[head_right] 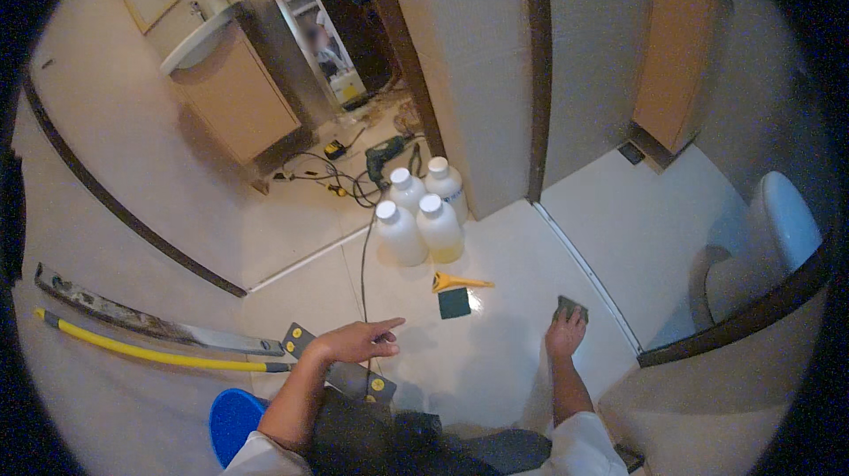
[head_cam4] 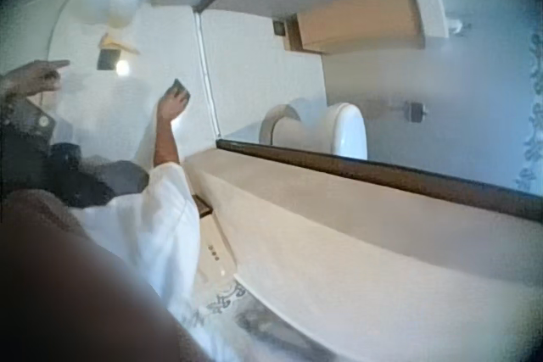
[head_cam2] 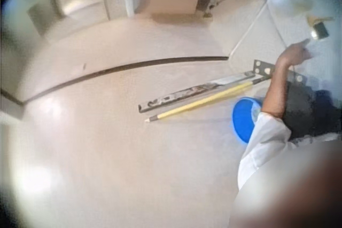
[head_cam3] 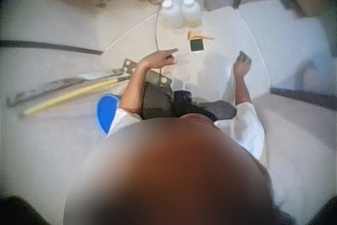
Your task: The person pours liquid from a large white bottle onto the tiled floor and wipes the area with a green cloth and a yellow squeegee. They repeat this process, moving between different spots on the floor, and occasionally wring the cloth in a blue bucket.
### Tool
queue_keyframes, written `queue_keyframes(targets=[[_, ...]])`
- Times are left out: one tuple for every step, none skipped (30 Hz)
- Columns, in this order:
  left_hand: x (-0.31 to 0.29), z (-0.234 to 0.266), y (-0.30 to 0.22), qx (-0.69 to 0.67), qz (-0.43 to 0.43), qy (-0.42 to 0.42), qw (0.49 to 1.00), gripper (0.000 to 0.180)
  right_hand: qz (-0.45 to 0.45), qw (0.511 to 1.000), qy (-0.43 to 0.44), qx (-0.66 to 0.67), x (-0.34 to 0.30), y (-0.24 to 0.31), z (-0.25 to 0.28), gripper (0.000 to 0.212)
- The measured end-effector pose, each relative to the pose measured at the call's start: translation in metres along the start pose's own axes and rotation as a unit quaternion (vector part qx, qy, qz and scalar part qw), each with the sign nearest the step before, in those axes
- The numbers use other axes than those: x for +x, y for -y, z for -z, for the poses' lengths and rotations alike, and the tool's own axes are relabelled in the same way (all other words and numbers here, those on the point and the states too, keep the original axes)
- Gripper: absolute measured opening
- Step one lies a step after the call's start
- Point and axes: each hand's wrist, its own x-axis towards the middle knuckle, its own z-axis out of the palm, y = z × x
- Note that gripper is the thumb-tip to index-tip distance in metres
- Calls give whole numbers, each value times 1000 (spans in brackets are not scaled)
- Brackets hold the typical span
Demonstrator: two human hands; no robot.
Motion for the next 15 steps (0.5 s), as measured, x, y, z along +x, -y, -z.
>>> queue_keyframes(targets=[[-3, 0, -2, 1, 13, 13, 1000, 66, 5, 1000, 16, 15, -10, 9, 3, 41], [-3, -1, -5, -1, 21, 27, 999, 67, 27, 999, 2, 37, -17, 10, 7, 38], [-1, -4, 0, 11, 11, 23, 1000, 67, 50, 997, -10, 58, -24, 11, 11, 34], [3, -7, -4, 29, 15, 35, 999, 67, 73, 994, -23, 74, -27, 9, 14, 31], [9, -9, -9, 46, 18, 48, 998, 67, 73, 995, -22, 63, -27, 9, 15, 26], [12, -13, -14, 62, 23, 62, 996, 67, 67, 995, -20, 70, -25, 13, 18, 26], [20, -24, -11, 107, -16, 82, 991, 68, 61, 995, -18, 76, -24, 17, 19, 25], [25, -33, -11, 106, -33, 131, 985, 70, 56, 995, -15, 81, -25, 22, 20, 24], [32, -40, -15, 105, -52, 176, 977, 73, 16, 995, 11, 103, -22, 27, 20, 23], [36, -46, -17, 104, -71, 220, 967, 76, -25, 991, 36, 124, -19, 32, 20, 22], [39, -51, -17, 53, -50, 200, 977, 82, -104, 968, 119, 194, -13, 37, 21, 26], [47, -54, -20, 7, -41, 178, 983, 87, -145, 936, 120, 296, -8, 35, 24, 27], [56, -57, -24, -40, -33, 157, 986, 93, -139, 906, 119, 381, 4, 36, 16, 29], [72, -59, -28, -80, -36, 93, 992, 97, -133, 871, 107, 460, 21, 27, 10, 31], [79, -67, -12, -125, -2, 34, 992, 101, -88, 862, 107, 488, 11, 52, 21, 33]])
